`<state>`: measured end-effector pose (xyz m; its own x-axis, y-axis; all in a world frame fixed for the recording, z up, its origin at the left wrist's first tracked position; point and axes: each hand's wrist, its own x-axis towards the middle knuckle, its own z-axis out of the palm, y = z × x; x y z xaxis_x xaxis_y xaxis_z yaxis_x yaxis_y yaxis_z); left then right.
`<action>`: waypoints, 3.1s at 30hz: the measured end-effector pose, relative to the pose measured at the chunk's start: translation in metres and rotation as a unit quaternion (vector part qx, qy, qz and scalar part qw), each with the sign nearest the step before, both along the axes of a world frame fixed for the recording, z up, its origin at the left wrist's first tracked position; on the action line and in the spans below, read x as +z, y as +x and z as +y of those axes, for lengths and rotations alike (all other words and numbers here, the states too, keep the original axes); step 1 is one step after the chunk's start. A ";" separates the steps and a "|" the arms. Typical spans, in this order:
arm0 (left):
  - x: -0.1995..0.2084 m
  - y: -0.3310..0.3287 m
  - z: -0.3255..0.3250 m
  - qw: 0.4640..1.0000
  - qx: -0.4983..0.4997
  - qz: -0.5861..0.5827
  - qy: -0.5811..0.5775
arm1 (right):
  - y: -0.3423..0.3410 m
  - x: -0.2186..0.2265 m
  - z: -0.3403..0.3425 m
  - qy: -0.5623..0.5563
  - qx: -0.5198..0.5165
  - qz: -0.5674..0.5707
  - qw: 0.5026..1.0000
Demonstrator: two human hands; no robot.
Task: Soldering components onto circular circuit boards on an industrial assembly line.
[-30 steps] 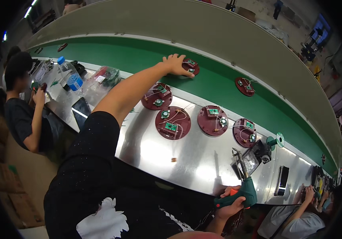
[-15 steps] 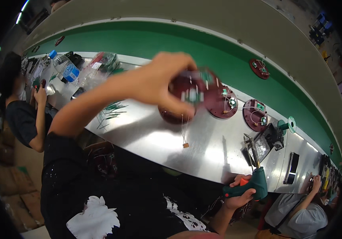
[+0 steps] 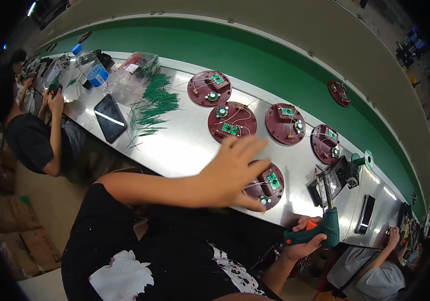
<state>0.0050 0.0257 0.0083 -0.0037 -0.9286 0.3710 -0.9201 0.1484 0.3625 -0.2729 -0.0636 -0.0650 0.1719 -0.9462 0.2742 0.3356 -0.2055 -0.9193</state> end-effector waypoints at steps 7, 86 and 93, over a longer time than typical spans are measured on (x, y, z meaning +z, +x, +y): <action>-0.001 0.099 -0.015 0.992 0.031 -0.125 0.015 | 0.000 -0.001 0.001 -0.001 0.008 -0.011 1.000; -0.021 0.191 0.038 0.975 0.189 -0.005 0.116 | 0.055 0.020 0.011 0.030 0.145 0.050 0.988; 0.002 0.177 0.012 0.969 0.150 -0.108 0.165 | 0.052 0.018 0.011 0.033 0.132 0.039 0.990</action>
<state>0.1822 0.0380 0.0102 0.2396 -0.9680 0.0748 -0.9637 -0.2278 0.1392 -0.2207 -0.0529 -0.0471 0.4339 -0.8808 0.1896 0.2968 -0.0590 -0.9531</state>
